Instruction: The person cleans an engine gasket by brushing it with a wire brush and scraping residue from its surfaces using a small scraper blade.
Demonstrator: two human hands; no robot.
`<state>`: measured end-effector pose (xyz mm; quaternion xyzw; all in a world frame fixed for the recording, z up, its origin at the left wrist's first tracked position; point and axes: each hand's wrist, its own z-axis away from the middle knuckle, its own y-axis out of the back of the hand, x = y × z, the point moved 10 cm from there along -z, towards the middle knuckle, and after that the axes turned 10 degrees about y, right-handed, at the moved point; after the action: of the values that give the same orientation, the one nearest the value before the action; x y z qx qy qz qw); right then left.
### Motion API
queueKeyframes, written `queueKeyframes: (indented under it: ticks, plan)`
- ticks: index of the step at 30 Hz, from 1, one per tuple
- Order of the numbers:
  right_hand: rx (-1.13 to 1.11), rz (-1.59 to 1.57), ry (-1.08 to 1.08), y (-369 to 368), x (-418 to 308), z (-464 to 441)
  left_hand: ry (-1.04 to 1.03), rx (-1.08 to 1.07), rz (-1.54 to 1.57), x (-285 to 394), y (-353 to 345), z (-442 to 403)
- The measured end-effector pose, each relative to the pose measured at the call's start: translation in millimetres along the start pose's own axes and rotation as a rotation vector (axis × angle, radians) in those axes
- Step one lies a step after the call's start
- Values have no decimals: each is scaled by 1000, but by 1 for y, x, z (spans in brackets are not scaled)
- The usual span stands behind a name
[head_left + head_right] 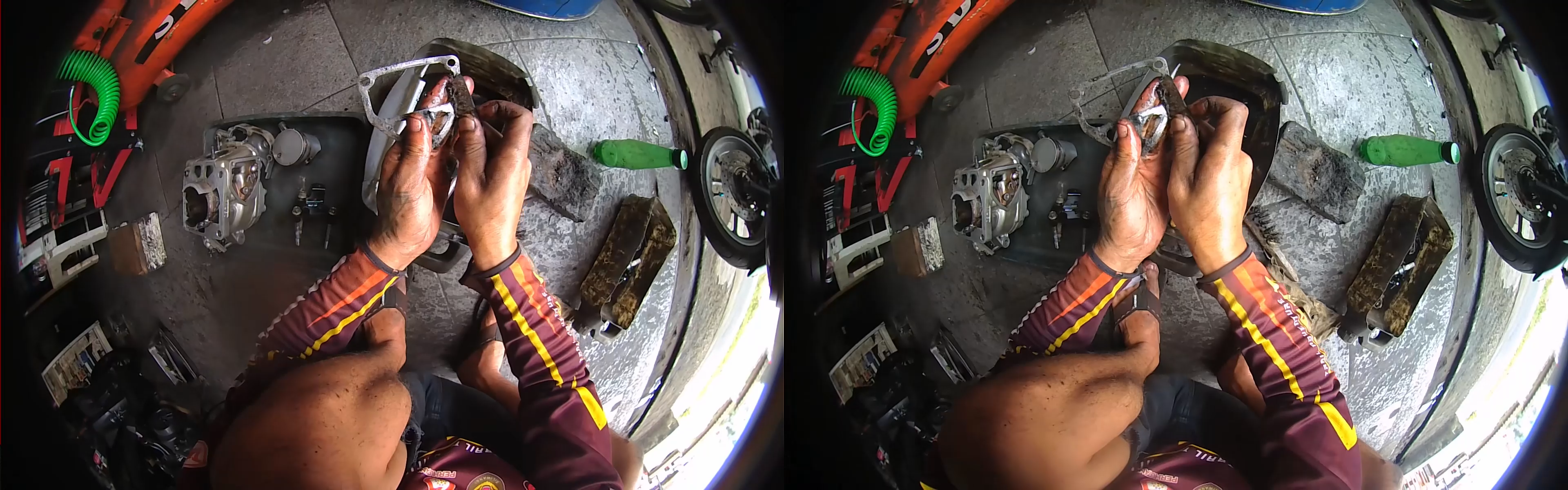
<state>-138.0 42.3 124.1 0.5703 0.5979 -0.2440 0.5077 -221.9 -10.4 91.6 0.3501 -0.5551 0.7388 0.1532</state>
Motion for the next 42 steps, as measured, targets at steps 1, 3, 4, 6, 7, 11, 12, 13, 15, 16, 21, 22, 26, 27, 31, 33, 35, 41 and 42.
queueKeyframes:
  ticks: [1,3,4,6,7,11,12,13,15,16,21,22,26,27,31,33,35,41,42]
  plan:
    - [-13,-13,-22,-2,1,2,2,4,12,1,0,1]
    - [-21,-10,-24,-5,-1,3,-9,15,5,2,1,0]
    - [-29,-2,-26,-5,-1,4,-9,15,5,3,1,0]
    - [-69,12,-22,-8,-7,4,27,32,11,3,2,0]
    - [-107,27,-18,-11,-10,5,13,32,-5,4,3,1]
    - [-110,-15,-4,-10,-9,3,-13,25,-17,8,2,-1]
    - [-92,-19,-30,-7,-4,0,-21,21,3,8,1,-1]
    - [-40,-78,-48,-2,-2,-4,-27,15,24,9,1,-1]
    - [-95,-23,-10,-3,-7,1,6,13,41,8,1,-2]
    - [-149,31,24,-7,-11,5,41,13,56,6,0,-2]
    - [-130,7,-62,2,-3,-3,29,36,18,8,3,-3]
    - [-128,8,-61,0,-1,2,28,34,18,8,2,-3]
    - [-151,27,108,-8,-12,7,86,28,147,3,2,-3]
    - [-121,-6,63,-4,-5,2,46,26,89,5,3,-4]
    - [-141,10,53,-9,-9,10,38,-18,81,4,-2,-4]
    - [-102,-52,-23,-7,-5,12,71,-33,112,0,-5,-5]
    - [-66,-131,-122,-5,12,9,85,-47,97,-2,-4,-3]
    - [11,-150,-75,-1,15,1,143,-73,87,-2,-1,-7]
    - [-11,-183,-111,-2,16,0,144,-70,87,-1,2,-5]
